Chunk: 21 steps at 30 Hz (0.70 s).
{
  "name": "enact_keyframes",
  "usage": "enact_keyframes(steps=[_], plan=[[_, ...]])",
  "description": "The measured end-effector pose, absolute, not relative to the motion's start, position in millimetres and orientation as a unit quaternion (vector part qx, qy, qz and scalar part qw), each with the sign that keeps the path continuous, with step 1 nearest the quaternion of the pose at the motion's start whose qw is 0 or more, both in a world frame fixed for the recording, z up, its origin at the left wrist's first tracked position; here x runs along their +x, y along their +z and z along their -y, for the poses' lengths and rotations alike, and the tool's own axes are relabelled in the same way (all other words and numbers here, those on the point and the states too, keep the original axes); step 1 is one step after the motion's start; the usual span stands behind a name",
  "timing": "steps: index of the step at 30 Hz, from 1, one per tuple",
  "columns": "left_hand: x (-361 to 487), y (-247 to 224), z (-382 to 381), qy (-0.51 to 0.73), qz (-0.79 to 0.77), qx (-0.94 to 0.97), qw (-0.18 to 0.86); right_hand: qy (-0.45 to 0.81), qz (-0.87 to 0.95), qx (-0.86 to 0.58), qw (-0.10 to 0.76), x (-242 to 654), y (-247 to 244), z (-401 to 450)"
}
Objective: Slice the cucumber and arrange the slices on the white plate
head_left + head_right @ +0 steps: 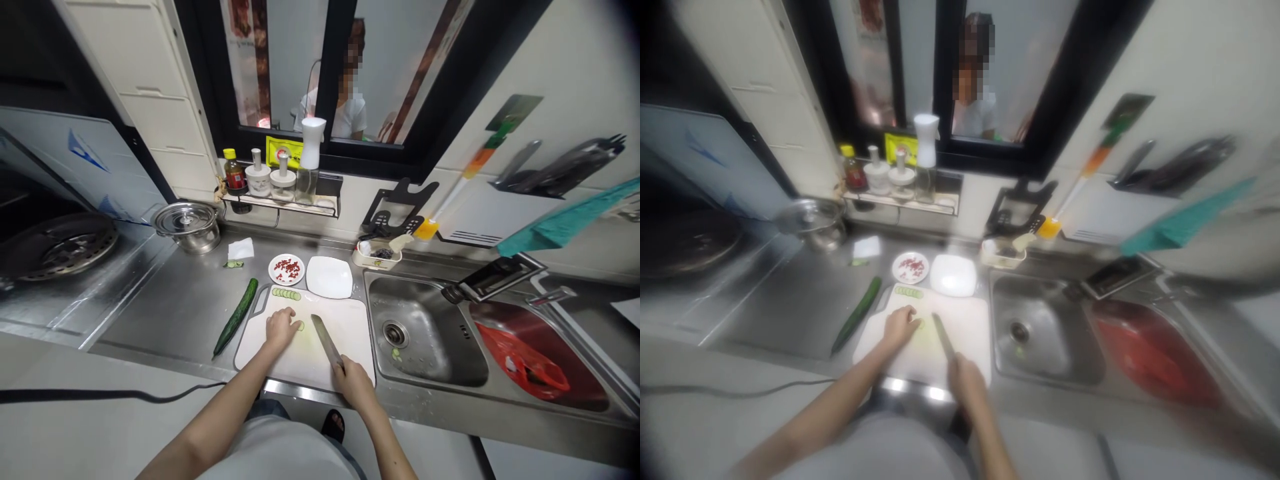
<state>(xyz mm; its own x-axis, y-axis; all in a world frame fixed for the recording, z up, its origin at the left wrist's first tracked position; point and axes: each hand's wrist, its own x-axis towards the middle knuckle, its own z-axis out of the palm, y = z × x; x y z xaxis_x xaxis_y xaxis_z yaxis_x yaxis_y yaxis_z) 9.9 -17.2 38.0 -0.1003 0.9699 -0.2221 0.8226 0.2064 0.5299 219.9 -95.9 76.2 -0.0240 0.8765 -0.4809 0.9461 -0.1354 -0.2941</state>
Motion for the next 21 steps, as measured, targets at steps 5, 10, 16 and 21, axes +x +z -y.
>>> enact_keyframes(steps=[5,10,16,21], plan=[[17,40,18,0.109,-0.726,0.628,0.259,-0.291,-0.65,0.7,0.056,220,76,95],[21,34,18,0.144,-0.72,0.611,0.295,-0.293,-0.644,0.704,0.06,220,78,93],[6,27,10,0.206,-0.741,0.546,0.332,-0.295,-0.641,0.705,0.062,220,75,92],[-17,26,-4,0.223,-0.782,0.505,0.291,-0.294,-0.643,0.704,0.065,220,74,92]])
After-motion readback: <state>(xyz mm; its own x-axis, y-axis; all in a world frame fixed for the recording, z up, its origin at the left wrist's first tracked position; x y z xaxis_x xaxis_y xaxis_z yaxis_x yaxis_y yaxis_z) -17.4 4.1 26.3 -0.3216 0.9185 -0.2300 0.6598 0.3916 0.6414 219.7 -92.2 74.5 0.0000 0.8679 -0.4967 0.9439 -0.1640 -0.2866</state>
